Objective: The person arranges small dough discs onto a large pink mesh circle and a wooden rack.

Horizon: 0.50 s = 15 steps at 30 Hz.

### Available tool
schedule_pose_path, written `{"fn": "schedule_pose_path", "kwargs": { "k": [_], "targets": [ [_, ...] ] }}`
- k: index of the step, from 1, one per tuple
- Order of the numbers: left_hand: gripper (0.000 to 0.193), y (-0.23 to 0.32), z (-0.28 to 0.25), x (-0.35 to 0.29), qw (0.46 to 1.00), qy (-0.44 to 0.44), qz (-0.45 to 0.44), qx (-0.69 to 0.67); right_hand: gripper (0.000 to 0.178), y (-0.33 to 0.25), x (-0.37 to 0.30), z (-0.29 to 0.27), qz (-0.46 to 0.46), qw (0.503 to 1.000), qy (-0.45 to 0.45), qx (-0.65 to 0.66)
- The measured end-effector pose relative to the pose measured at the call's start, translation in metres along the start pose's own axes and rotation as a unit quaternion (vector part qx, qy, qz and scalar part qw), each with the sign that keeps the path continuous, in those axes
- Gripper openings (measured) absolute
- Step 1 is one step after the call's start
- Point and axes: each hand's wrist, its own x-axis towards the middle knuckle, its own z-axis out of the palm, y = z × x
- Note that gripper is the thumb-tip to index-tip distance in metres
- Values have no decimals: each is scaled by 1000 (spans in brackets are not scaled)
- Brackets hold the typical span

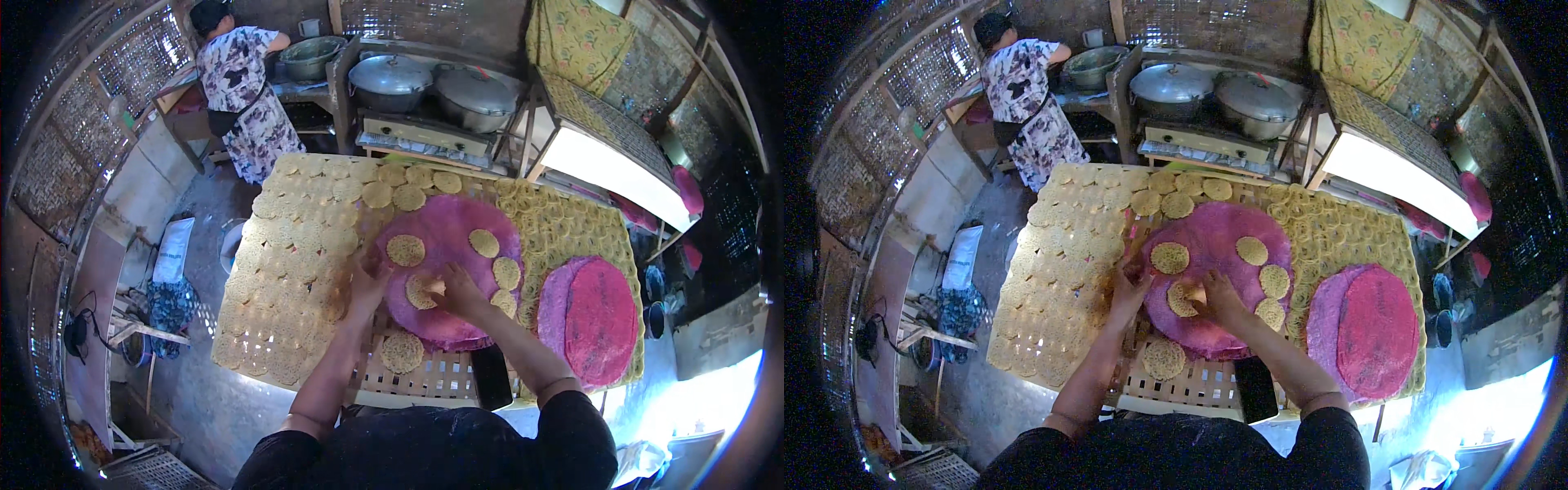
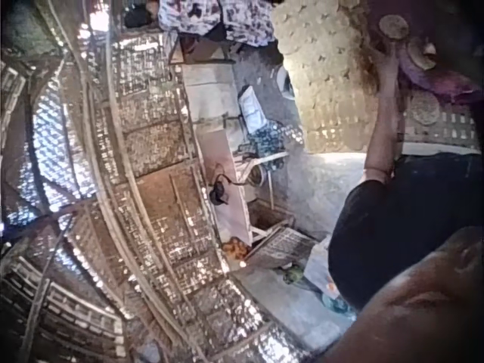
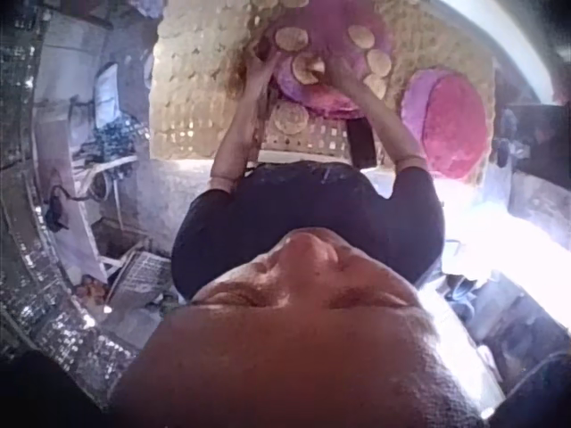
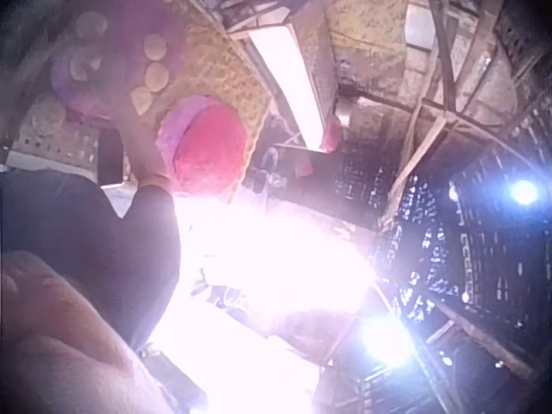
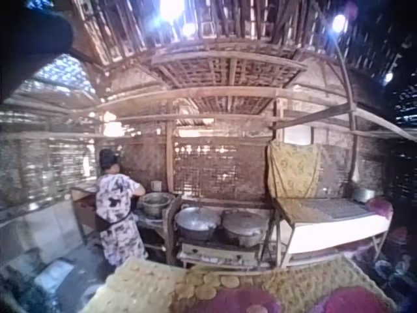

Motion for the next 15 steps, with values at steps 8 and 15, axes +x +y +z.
{"fn": "schedule_pose_path", "kwargs": {
  "k": [8, 15],
  "targets": [
    [43, -13, -3, -20, 993, -97, 55, 38, 30, 40, 61, -55, 174, 872, -26, 456],
    [38, -33, 9, -13, 986, -57, 146, 48, 37, 43, 178, 43, 72, 953, -14, 295]
  ]
}}
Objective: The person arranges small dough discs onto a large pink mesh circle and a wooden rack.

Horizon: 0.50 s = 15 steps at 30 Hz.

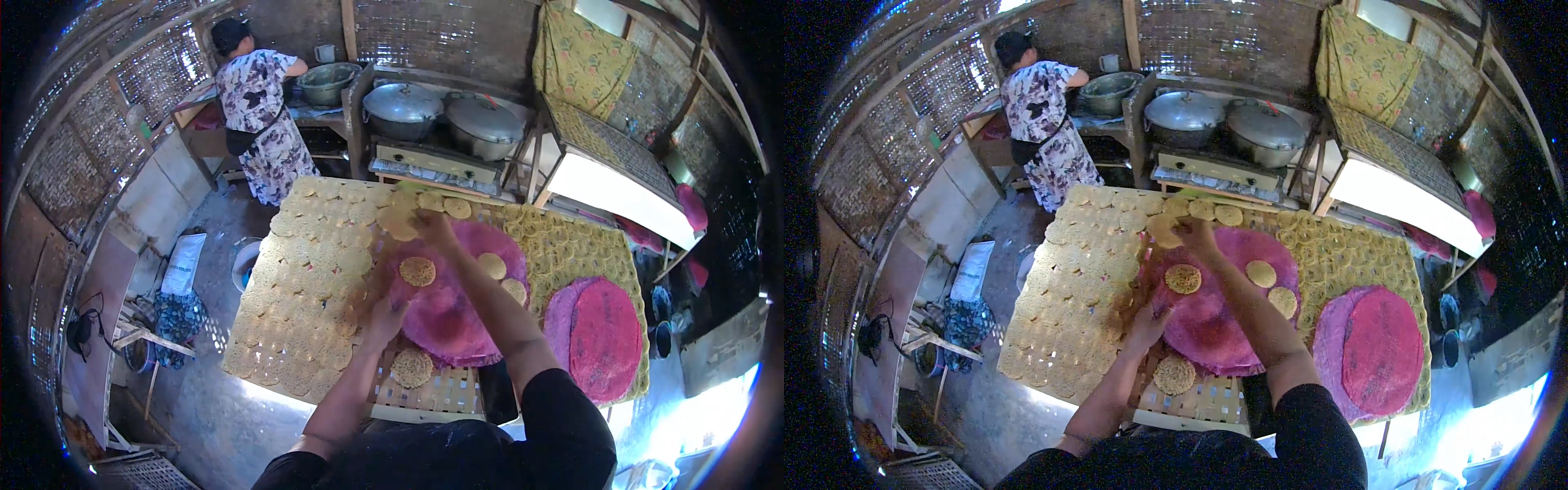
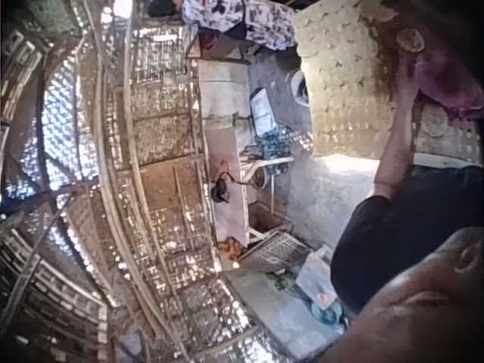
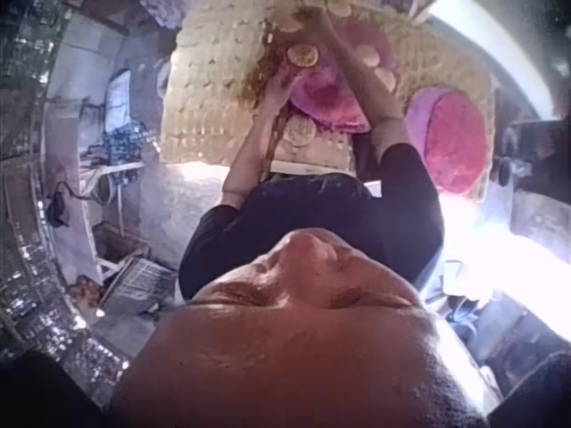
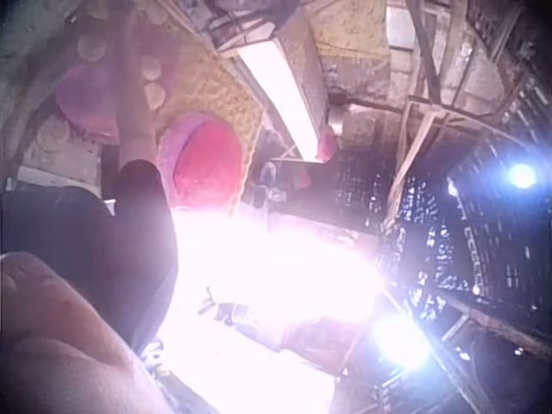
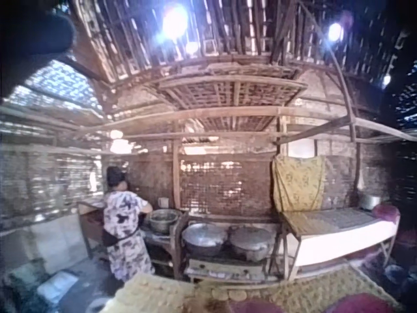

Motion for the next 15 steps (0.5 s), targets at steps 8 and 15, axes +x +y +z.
{"fn": "schedule_pose_path", "kwargs": {
  "k": [8, 15],
  "targets": [
    [35, -12, -3, -4, 993, -38, -80, 81, 41, 4, -9, 61, -292, 932, -11, -217],
    [34, 5, -24, -9, 989, -1, -60, 137, 14, -98, -122, -1, -161, 964, -210, -37]
  ]
}}
